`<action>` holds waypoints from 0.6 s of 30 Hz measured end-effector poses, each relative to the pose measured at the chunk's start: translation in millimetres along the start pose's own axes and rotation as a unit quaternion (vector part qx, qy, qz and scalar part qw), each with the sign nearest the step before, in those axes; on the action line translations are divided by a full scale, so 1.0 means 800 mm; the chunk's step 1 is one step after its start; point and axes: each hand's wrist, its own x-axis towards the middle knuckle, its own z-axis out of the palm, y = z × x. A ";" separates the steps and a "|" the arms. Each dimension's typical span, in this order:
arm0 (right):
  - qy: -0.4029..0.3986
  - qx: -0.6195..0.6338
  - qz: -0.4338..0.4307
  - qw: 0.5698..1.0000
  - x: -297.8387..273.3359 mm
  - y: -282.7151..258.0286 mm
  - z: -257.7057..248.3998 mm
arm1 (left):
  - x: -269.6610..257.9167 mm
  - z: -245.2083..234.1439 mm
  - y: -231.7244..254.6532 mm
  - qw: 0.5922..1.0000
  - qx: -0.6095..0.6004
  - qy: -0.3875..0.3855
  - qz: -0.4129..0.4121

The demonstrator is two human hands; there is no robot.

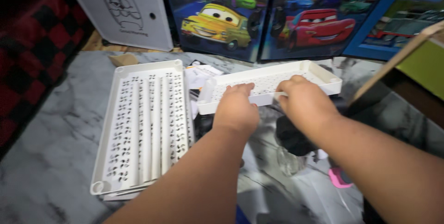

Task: The person wipes small black plastic components with a gray cloth, then attaches them to a white perforated plastic tray. The person also wipes a white cylindrical rod with the cloth and places it into the tray.

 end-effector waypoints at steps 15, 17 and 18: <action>-0.185 -0.068 0.079 0.977 0.042 0.044 0.106 | -0.024 -0.001 -0.052 0.993 0.053 -0.082 -0.063; -0.203 -0.071 0.086 0.973 0.042 0.041 0.114 | -0.026 -0.008 -0.051 0.991 0.050 -0.093 -0.081; -0.217 -0.076 0.104 0.968 0.042 0.039 0.117 | -0.028 -0.011 -0.049 0.988 0.040 -0.108 -0.107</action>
